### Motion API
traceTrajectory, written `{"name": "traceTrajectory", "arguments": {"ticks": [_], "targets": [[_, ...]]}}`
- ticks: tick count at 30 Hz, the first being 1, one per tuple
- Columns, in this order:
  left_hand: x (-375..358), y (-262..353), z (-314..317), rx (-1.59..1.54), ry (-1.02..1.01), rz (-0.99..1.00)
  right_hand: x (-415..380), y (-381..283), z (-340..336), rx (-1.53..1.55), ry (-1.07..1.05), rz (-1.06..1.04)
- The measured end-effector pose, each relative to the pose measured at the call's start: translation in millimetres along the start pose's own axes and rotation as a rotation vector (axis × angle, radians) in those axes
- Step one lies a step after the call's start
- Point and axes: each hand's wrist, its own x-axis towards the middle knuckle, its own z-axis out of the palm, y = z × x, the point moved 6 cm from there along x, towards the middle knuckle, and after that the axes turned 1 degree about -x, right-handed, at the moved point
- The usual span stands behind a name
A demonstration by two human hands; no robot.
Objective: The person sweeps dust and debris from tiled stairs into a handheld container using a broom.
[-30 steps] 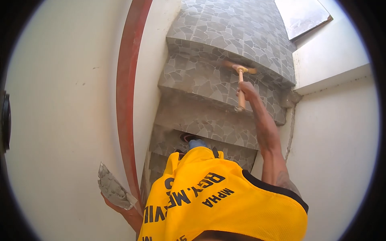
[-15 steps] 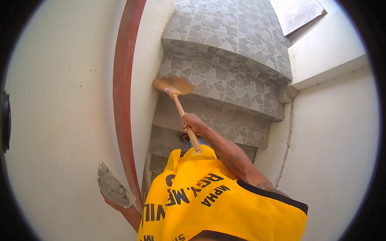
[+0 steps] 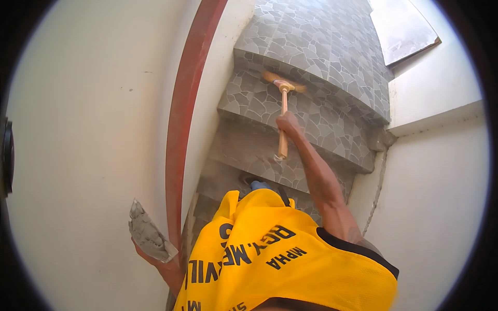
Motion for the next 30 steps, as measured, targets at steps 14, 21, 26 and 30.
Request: {"name": "traceTrajectory", "arguments": {"ticks": [14,21,26,30], "targets": [[-2,-15,-2,-0.293,-0.019,-0.08,-62,-49,-31,-0.565,-0.45,-0.356],[-11,-43,-5,-0.472,0.055,-0.195,20,-71,6,-0.537,-0.144,-0.348],[-4,5,2,0.164,0.07,0.069,-7,-52,85,-0.569,-0.412,-0.49],[1,0,2,-0.056,0.042,0.086,-31,-33,6,-0.497,-0.461,-0.925]]}}
